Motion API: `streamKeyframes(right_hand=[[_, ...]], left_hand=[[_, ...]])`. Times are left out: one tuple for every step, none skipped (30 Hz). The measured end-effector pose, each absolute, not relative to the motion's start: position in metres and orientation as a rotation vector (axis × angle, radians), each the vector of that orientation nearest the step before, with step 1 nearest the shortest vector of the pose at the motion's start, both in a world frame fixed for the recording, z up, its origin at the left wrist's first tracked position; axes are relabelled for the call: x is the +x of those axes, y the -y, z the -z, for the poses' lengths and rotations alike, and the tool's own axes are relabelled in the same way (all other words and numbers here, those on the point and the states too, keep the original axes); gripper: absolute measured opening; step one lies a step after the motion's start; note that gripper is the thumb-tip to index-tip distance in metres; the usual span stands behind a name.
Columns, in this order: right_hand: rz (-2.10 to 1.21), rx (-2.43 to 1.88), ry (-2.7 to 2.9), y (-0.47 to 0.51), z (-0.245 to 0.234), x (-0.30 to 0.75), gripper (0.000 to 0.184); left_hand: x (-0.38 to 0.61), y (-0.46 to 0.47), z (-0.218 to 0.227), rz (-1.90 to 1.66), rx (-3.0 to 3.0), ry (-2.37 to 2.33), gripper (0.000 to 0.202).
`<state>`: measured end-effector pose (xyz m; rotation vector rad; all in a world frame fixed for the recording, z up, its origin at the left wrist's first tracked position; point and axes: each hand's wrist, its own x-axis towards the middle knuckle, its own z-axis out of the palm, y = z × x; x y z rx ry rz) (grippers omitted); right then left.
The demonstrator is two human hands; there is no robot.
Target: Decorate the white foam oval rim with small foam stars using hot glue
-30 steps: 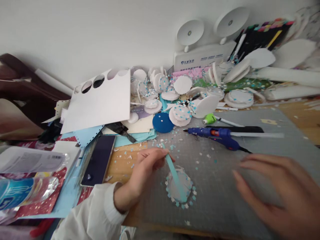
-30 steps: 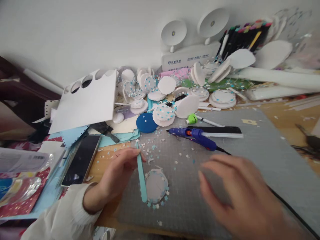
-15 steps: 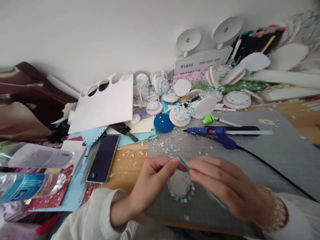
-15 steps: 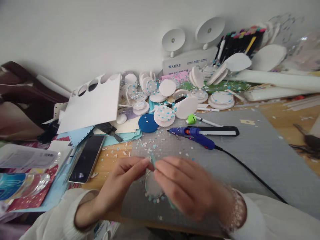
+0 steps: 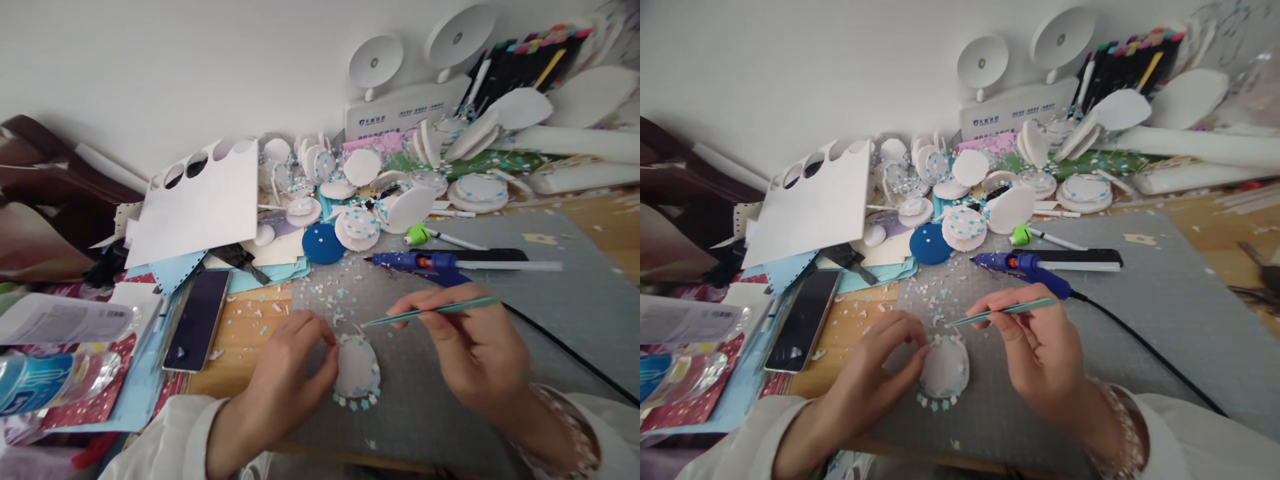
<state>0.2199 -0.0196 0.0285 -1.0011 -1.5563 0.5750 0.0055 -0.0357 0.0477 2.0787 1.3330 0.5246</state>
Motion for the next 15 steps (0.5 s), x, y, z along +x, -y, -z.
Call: streamKeyframes(right_hand=[[-0.588, -1.018, 1.552, 0.02, -0.029, 0.22, 0.013], [-0.6, -1.031, 1.549, 0.02, -0.03, 0.22, 0.012], [-0.611, -1.038, 1.543, 0.02, -0.03, 0.22, 0.011], [-0.621, -1.039, 1.536, 0.02, -0.03, 0.22, 0.011], [-0.631, -1.039, 1.528, 0.019, -0.03, 0.22, 0.01], [-0.638, -1.039, 1.524, 0.019, -0.03, 0.22, 0.01], [-0.642, -1.041, 1.525, 0.019, -0.03, 0.22, 0.01], [-0.646, -1.047, 1.53, 0.019, -0.03, 0.221, 0.01], [-0.648, -1.057, 1.54, 0.019, -0.03, 0.221, 0.01], [-0.652, -1.069, 1.547, 0.018, -0.03, 0.22, 0.01], [-0.66, -1.08, 1.549, 0.018, -0.029, 0.22, 0.01], [-0.67, -1.089, 1.548, 0.018, -0.029, 0.219, 0.01], [-0.682, -1.097, 1.546, 0.018, -0.028, 0.219, 0.01], [-0.695, -1.104, 1.544, 0.019, -0.028, 0.218, 0.01], [-0.709, -1.108, 1.541, 0.019, -0.027, 0.217, 0.01]], left_hand=[[0.005, 0.031, -0.047, -0.562, 2.086, -1.292, 0.007], [0.005, 0.026, -0.047, -0.596, 2.103, -1.242, 0.007], [0.005, 0.022, -0.047, -0.624, 2.126, -1.196, 0.007], [0.005, 0.018, -0.046, -0.638, 2.153, -1.159, 0.007], [0.006, 0.015, -0.044, -0.645, 2.178, -1.136, 0.007], [0.006, 0.012, -0.042, -0.648, 2.199, -1.118, 0.007], [0.006, 0.01, -0.04, -0.653, 2.212, -1.104, 0.007], [0.006, 0.009, -0.037, -0.663, 2.217, -1.087, 0.006], [0.005, 0.009, -0.034, -0.678, 2.219, -1.07, 0.006], [0.005, 0.008, -0.031, -0.693, 2.217, -1.055, 0.006], [0.004, 0.009, -0.028, -0.709, 2.219, -1.043, 0.006], [0.003, 0.009, -0.025, -0.721, 2.225, -1.036, 0.006], [0.002, 0.01, -0.023, -0.733, 2.238, -1.034, 0.006], [0.001, 0.011, -0.021, -0.744, 2.256, -1.034, 0.006], [0.001, 0.012, -0.02, -0.753, 2.274, -1.037, 0.006]])
